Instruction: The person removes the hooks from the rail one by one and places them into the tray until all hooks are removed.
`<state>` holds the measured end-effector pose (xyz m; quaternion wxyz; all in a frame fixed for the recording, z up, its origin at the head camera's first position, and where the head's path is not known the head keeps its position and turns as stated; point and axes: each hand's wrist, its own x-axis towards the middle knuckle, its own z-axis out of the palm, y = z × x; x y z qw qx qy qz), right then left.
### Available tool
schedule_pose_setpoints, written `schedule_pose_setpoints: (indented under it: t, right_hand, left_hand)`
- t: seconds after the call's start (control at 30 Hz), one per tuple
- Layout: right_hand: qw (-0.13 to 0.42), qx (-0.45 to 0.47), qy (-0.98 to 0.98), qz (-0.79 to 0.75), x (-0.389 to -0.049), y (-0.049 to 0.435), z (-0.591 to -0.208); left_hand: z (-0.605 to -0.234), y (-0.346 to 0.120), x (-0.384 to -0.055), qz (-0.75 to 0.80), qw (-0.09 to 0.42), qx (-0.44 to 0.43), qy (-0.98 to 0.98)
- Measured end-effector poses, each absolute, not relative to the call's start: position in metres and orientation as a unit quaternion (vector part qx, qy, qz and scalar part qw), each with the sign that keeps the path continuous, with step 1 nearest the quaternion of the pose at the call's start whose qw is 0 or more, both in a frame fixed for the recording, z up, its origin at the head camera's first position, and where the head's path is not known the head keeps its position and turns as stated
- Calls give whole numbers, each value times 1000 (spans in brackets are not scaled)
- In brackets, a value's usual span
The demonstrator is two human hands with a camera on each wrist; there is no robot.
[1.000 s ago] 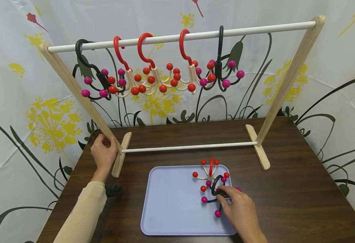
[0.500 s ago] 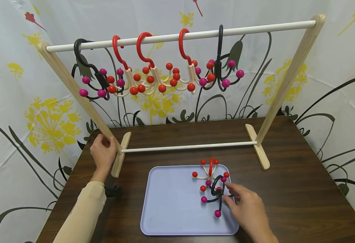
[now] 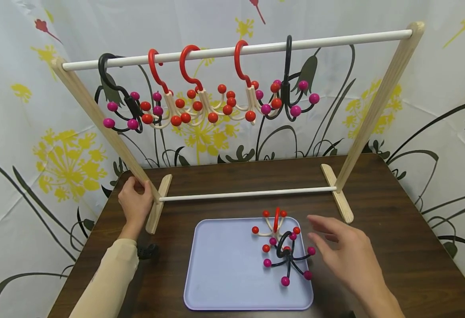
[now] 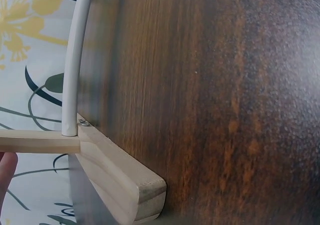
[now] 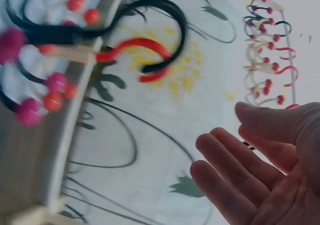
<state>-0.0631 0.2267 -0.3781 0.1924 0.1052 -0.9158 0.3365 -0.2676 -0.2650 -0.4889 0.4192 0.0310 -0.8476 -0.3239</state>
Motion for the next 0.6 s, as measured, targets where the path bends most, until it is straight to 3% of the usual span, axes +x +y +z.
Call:
schedule_pose_setpoints:
  t: [0.3, 0.6]
  right_hand:
    - [318, 163, -879, 315, -109, 224, -306]
    - [332, 142, -856, 370, -181, 216, -242]
  left_hand:
    - [-490, -265, -266, -320, 419, 30, -849]
    - [-489, -265, -265, -318, 422, 22, -848]
